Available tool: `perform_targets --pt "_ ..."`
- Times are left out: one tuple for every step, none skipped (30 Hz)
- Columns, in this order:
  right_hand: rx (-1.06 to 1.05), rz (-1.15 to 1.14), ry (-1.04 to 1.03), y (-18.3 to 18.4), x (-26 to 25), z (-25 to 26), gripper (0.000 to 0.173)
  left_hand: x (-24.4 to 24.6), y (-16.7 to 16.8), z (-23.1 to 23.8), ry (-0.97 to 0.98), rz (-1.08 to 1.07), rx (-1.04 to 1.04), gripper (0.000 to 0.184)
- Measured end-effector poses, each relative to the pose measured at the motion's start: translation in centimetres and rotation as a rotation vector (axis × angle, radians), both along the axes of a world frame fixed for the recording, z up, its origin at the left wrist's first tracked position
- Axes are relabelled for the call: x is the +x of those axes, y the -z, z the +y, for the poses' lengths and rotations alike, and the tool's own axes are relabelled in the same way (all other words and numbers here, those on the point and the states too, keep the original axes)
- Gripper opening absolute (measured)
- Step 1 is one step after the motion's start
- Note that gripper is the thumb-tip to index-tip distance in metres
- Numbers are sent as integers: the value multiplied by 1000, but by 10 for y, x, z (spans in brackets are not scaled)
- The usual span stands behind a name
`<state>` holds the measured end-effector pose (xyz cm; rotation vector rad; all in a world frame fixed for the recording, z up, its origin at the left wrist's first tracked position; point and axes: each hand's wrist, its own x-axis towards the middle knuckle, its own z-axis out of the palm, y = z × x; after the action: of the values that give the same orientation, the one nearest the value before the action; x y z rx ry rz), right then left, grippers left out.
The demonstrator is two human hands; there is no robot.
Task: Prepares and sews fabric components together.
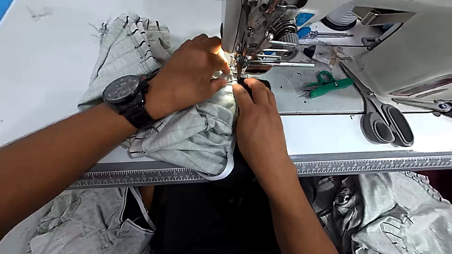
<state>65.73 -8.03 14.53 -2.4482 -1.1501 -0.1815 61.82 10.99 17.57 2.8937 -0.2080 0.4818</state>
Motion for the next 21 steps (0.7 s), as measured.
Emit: perform_targets --pt "-13 -10 -1 0 -1 -1 42 0 1 -1 -1 -10 14 21" --pt "-29 -11 -3 -2 -2 -2 44 0 3 -3 -10 -23 14 21" --pt "-51 4 -8 -4 -4 -4 46 -1 5 -4 -26 -31 5 21" --pt "-60 8 -8 -5 -5 -4 47 -2 8 -5 -33 -45 -3 22" --pt "-59 3 -3 -5 -4 -3 47 -2 10 -5 -28 -59 -2 22" --pt "-55 -12 7 -3 -3 -2 46 -3 12 -6 -19 -71 9 22" --pt "-60 -21 15 -3 -2 0 45 -3 13 -6 -17 -74 25 23" --pt "-71 -24 19 -3 -3 0 45 -3 14 -7 -18 -82 38 24" --pt "-83 -23 16 -5 -4 0 45 -4 15 -9 -22 -87 49 24" --pt "-93 -16 8 -7 -6 -1 46 -5 14 -10 -25 -93 57 24" --pt "-96 -18 2 -8 -7 -1 46 -6 13 -11 -30 -95 61 24" --pt "-94 -23 1 -8 -7 -1 46 -6 12 -11 -32 -91 55 23" --pt "-93 -26 1 -8 -7 -2 46 -7 13 -11 -37 -84 42 22" --pt "-91 -27 0 -8 -7 -2 46 -9 13 -12 -49 -66 23 20" --pt "-83 -30 -1 -7 -7 -3 46 -10 12 -12 -66 -45 0 20" --pt "-76 -33 -1 -6 -6 -3 45 -10 11 -12 -80 -34 -19 21" --pt "-73 -35 0 -6 -6 -3 45 -10 12 -11 -86 -32 -29 21" --pt "-73 -33 0 -6 -6 -2 45 -10 12 -10 -78 -42 -33 21" --pt "-73 -31 0 -6 -7 -2 45 -9 13 -9 -68 -58 -30 20" --pt "-75 -32 1 -6 -7 -2 46 -8 14 -9 -61 -74 -22 20" --pt "-75 -38 1 -6 -7 -2 46 -7 14 -9 -56 -83 -19 19"
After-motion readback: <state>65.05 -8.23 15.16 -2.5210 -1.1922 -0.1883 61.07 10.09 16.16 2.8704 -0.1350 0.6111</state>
